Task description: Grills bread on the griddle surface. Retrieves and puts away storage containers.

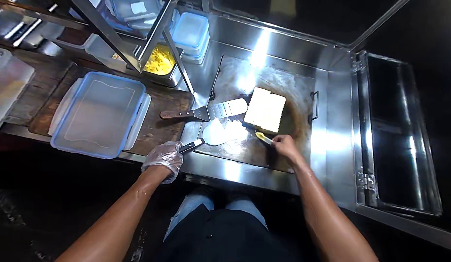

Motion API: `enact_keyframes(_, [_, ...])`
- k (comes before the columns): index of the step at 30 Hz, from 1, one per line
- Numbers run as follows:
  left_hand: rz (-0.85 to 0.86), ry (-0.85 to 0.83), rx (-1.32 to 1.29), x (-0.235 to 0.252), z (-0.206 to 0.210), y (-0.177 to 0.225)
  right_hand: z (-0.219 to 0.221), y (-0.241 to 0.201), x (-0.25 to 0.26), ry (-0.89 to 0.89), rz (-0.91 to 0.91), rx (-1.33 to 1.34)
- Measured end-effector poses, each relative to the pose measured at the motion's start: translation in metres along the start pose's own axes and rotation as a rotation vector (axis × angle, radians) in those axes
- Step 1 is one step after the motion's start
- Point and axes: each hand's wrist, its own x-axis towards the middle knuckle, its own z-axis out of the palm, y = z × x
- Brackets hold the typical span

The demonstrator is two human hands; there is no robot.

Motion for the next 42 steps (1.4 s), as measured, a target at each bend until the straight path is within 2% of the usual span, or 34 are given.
enact_keyframes(2, [0.006, -0.077, -0.099, -0.010, 0.003, 0.000, 0.010, -0.002, -0.009, -0.036, -0.010, 0.061])
enact_keyframes(5, [0.045, -0.124, -0.292, -0.022, 0.016, 0.000, 0.026, -0.064, -0.009, 0.002, -0.010, -0.091])
enact_keyframes(7, [0.043, -0.154, -0.404, -0.024, 0.017, 0.002, 0.016, -0.087, -0.001, 0.037, 0.050, -0.195])
enact_keyframes(9, [0.030, -0.170, -0.501, -0.027, 0.013, 0.002, -0.005, -0.060, 0.004, 0.044, 0.098, -0.176])
enact_keyframes(11, [0.034, -0.150, -0.573, -0.027, 0.011, 0.001, -0.017, -0.008, 0.003, 0.034, 0.087, -0.042])
enact_keyframes(13, [0.063, -0.098, -0.664, -0.024, 0.009, 0.002, -0.011, 0.009, -0.003, 0.000, 0.063, 0.084])
enact_keyframes(15, [0.090, -0.077, -0.724, -0.018, 0.006, 0.007, 0.009, -0.026, -0.007, -0.030, 0.011, 0.015])
enact_keyframes(17, [0.131, -0.074, -0.760, -0.011, -0.004, 0.013, 0.022, -0.075, -0.004, -0.021, 0.035, -0.132])
enact_keyframes(19, [0.205, -0.057, -0.776, -0.004, -0.019, 0.017, 0.015, -0.090, 0.001, 0.024, 0.093, -0.211])
enact_keyframes(20, [0.226, -0.049, -0.774, -0.004, -0.027, 0.019, 0.006, -0.076, 0.003, 0.035, 0.105, -0.203])
enact_keyframes(24, [0.198, -0.022, -0.791, -0.005, -0.031, 0.018, -0.029, 0.046, -0.016, 0.065, -0.005, 0.032])
enact_keyframes(26, [0.137, -0.005, -0.793, -0.008, -0.022, 0.020, -0.031, 0.057, -0.028, 0.076, -0.064, 0.001])
enact_keyframes(29, [0.055, -0.022, -0.750, -0.015, -0.005, 0.034, -0.022, 0.021, -0.014, 0.016, -0.214, -0.288])
enact_keyframes(31, [0.029, -0.051, -0.695, -0.024, -0.004, 0.042, -0.036, 0.013, 0.002, 0.006, -0.166, -0.374])
enact_keyframes(33, [0.036, -0.054, -0.676, -0.034, -0.007, 0.041, -0.060, 0.053, 0.012, 0.024, -0.096, -0.268])
enact_keyframes(35, [0.043, -0.039, -0.714, -0.045, -0.003, 0.036, -0.073, 0.109, 0.011, 0.007, -0.037, -0.009])
enact_keyframes(36, [0.041, -0.027, -0.737, -0.049, 0.000, 0.036, -0.074, 0.124, 0.008, -0.027, -0.018, 0.118])
enact_keyframes(38, [0.029, -0.009, -0.768, -0.055, 0.008, 0.041, -0.065, 0.112, 0.003, -0.106, -0.099, 0.196])
enact_keyframes(40, [-0.011, -0.025, -0.755, -0.060, 0.016, 0.050, -0.046, 0.064, 0.009, -0.134, -0.228, -0.006])
enact_keyframes(42, [-0.036, -0.028, -0.736, -0.061, 0.018, 0.061, -0.041, 0.021, 0.018, -0.113, -0.175, -0.211])
